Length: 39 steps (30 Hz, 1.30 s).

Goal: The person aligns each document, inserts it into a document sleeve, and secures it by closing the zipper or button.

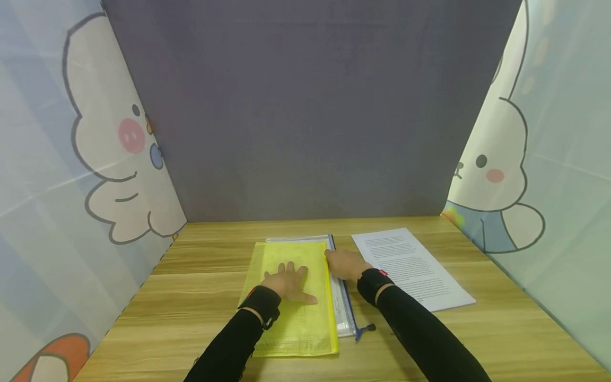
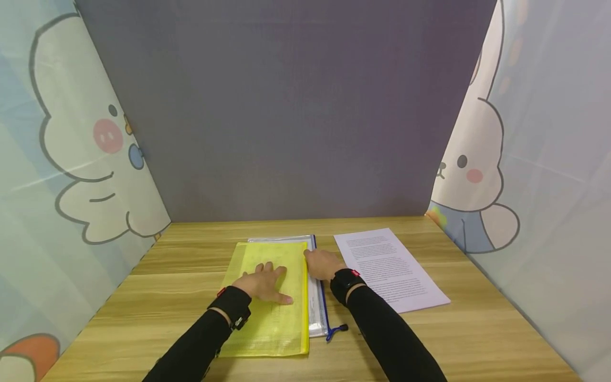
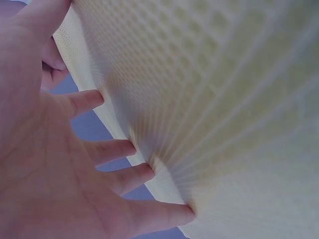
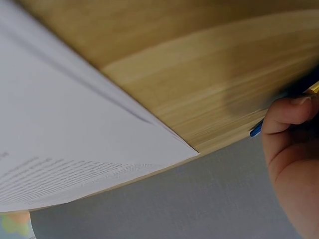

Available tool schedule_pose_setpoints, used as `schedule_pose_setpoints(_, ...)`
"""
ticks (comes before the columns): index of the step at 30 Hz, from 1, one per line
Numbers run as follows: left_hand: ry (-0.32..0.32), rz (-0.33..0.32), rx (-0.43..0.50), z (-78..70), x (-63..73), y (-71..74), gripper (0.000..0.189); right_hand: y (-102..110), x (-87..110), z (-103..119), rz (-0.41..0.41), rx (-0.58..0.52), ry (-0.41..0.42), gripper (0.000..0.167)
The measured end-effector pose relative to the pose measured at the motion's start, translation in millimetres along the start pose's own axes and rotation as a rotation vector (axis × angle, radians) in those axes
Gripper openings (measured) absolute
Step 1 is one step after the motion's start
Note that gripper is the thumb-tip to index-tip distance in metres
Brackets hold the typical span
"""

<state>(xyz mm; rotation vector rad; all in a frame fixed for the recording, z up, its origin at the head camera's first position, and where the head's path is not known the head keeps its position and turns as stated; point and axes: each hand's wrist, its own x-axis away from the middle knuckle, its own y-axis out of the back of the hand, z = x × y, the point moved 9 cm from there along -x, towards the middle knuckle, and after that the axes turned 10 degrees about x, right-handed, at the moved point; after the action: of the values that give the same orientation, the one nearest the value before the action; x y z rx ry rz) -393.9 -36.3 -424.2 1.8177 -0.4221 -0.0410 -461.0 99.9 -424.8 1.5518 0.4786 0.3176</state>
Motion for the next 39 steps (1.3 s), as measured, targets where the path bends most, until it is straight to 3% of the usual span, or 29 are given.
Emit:
schedule_pose_setpoints(11, 0.006, 0.002, -0.015, 2.4, -2.8, -2.0, 0.099, 2, -3.4, -3, -0.023, -0.017, -0.01, 0.009)
schedule_pose_setpoints(21, 0.007, 0.004, 0.007, -0.2, 0.5, 1.9, 0.098, -1, -5.7, -4, -0.037, 0.007, -0.023, 0.019)
schedule_pose_setpoints(32, 0.026, 0.028, -0.02, -10.2, 14.6, -3.8, 0.101, 2, 7.5, 2, -0.034, 0.045, 0.011, 0.01)
schedule_pose_setpoints(39, 0.014, 0.048, 0.019, -20.5, 24.2, -0.9, 0.097, 7, 21.6, 13, -0.083, 0.134, 0.091, 0.01)
